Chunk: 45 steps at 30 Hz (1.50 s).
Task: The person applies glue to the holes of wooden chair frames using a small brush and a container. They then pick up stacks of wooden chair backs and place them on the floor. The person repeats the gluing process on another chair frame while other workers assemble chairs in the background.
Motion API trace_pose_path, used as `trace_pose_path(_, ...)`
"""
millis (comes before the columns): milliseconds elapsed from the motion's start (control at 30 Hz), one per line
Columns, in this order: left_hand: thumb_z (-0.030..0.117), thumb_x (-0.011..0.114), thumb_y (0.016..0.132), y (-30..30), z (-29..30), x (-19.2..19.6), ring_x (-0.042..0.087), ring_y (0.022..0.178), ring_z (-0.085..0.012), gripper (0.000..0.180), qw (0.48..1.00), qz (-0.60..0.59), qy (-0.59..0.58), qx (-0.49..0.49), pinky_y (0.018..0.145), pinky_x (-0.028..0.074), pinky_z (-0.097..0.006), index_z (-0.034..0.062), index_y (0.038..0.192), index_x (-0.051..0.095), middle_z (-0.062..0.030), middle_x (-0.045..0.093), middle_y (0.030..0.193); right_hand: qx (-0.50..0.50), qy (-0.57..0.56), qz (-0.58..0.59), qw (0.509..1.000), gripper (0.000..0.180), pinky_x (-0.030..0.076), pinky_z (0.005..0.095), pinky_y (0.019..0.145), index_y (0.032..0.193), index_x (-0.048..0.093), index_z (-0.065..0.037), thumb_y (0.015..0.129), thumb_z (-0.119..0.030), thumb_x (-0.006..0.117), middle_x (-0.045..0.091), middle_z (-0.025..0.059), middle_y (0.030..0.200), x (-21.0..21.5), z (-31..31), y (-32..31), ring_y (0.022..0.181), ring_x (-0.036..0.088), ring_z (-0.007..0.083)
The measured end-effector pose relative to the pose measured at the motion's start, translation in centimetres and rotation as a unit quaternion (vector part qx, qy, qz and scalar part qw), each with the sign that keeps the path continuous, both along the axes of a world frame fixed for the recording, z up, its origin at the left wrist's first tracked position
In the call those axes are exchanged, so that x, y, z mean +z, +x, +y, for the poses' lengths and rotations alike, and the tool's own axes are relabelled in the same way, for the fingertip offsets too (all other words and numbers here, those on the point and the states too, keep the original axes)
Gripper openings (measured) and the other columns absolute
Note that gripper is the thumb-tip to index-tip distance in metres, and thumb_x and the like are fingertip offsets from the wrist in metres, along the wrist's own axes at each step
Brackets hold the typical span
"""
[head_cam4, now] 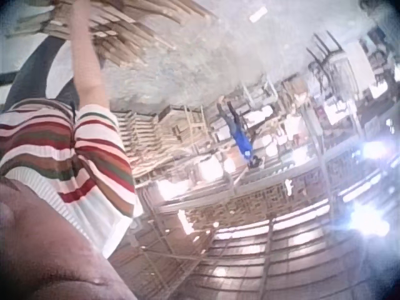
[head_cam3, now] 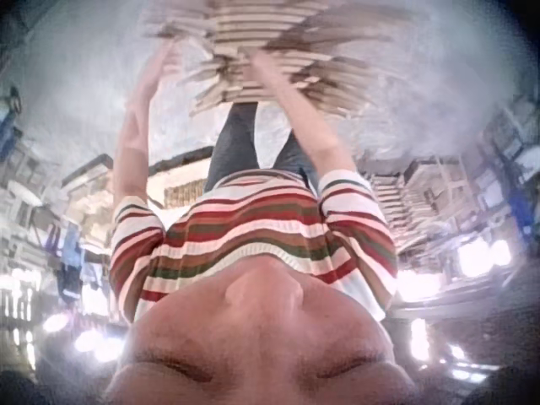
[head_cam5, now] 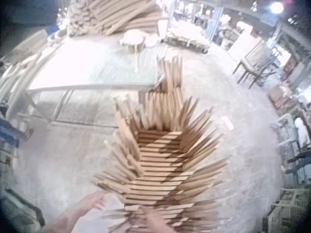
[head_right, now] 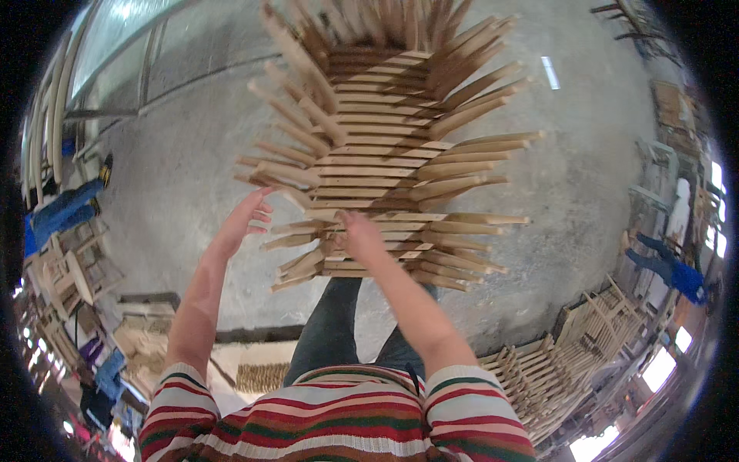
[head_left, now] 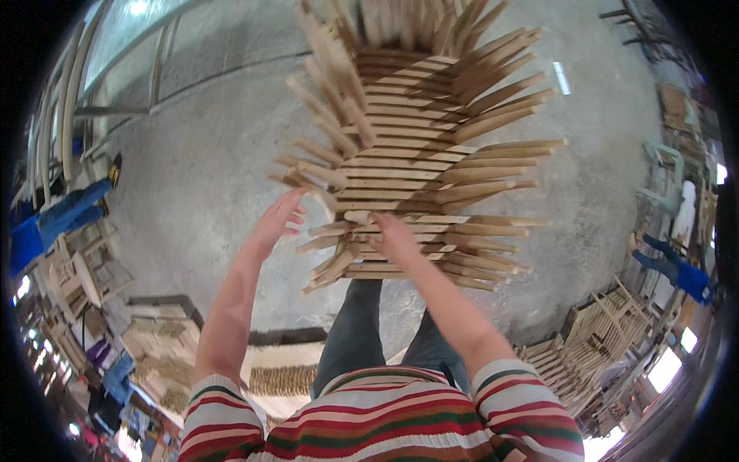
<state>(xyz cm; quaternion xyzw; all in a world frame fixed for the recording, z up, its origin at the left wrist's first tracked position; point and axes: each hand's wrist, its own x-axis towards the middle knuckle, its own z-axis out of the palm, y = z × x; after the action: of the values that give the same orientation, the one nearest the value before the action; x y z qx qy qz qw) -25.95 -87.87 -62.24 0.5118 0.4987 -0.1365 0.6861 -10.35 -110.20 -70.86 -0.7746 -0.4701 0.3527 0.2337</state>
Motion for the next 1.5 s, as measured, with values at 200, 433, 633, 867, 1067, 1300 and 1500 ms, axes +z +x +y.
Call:
trace_pose_path(200,0.028,0.054,0.087,3.7,-2.1,0.2,0.052,0.101,-0.0163,0.042,0.97,-0.154,0.141,-0.122,0.086,0.042,-0.03,0.0068,0.124,0.049,-0.0086,0.056,0.113,0.043,-0.138,0.116,0.983,0.045,0.047,0.042,0.078,0.114,0.053,-0.007,0.075,-0.024,0.064,0.058,0.0174,0.104,6.6,-4.5,-2.8,0.093,0.057,0.034)
trace_pose_path(433,0.034,0.058,0.084,6.7,-4.1,0.9,0.055,0.098,-0.0161,0.037,0.923,-0.113,-0.029,-0.366,0.085,0.045,-0.028,0.0069,0.109,0.059,-0.0037,0.058,0.109,0.059,-0.207,0.036,0.976,0.045,0.047,0.0416,0.075,0.116,0.052,-0.007,0.079,-0.033,0.056,0.063,0.0162,0.092,11.0,-10.8,1.6,0.089,0.059,0.033)
trace_pose_path(633,0.022,0.061,0.081,3.0,-6.3,4.5,0.061,0.066,-0.0132,0.032,0.939,-0.049,-0.04,-0.339,0.062,0.05,-0.031,0.0089,0.11,0.057,-0.0051,0.062,0.098,-0.119,-0.088,0.074,0.986,0.047,0.049,0.0374,0.076,0.12,0.05,-0.005,0.08,-0.028,0.057,0.063,0.0136,0.098,15.0,-10.7,8.1,0.085,0.062,0.029)
trace_pose_path(867,0.03,0.062,0.076,2.6,-8.2,6.0,0.048,0.114,-0.03,0.048,0.93,-0.053,0.338,-0.133,0.093,0.037,-0.039,0.01,0.118,0.052,-0.0158,0.054,0.118,-0.261,-0.067,0.107,0.957,0.04,0.047,0.0395,0.079,0.117,0.053,-0.005,0.082,-0.025,0.055,0.062,0.014,0.103,15.1,-14.4,7.6,0.096,0.058,0.0289)
trace_pose_path(1067,0.034,0.065,0.07,-0.1,-12.8,8.4,0.033,0.126,-0.0344,0.079,0.834,0.045,0.458,-0.304,0.105,0.021,-0.046,0.0038,0.134,0.031,-0.0221,0.036,0.134,-0.089,-0.143,-0.044,0.985,0.039,0.045,0.0466,0.08,0.112,0.058,-0.013,0.077,-0.031,0.054,0.058,0.0109,0.108,15.4,-17.1,3.3,0.1,0.054,0.0307)
trace_pose_path(1300,0.032,0.065,0.069,-5.6,-15.8,9.3,0.034,0.125,-0.0352,0.079,0.851,0.251,0.436,-0.15,0.102,0.027,-0.045,0.0036,0.135,0.03,-0.0249,0.036,0.133,-0.138,-0.009,-0.058,0.989,0.03,0.044,0.0432,0.083,0.103,0.06,-0.012,0.079,-0.03,0.053,0.059,0.0099,0.102,16.2,-22.0,6.6,0.101,0.052,0.029)
trace_pose_path(1500,0.029,0.064,0.071,-8.4,-18.8,9.3,0.044,0.116,-0.0382,0.073,0.923,0.136,0.359,-0.019,0.096,0.038,-0.04,0.0033,0.133,0.034,-0.026,0.044,0.126,-0.178,-0.01,-0.148,0.973,0.028,0.043,0.0424,0.086,0.099,0.061,-0.011,0.077,-0.027,0.057,0.059,0.0112,0.101,17.7,-25.7,10.1,0.097,0.054,0.0306)
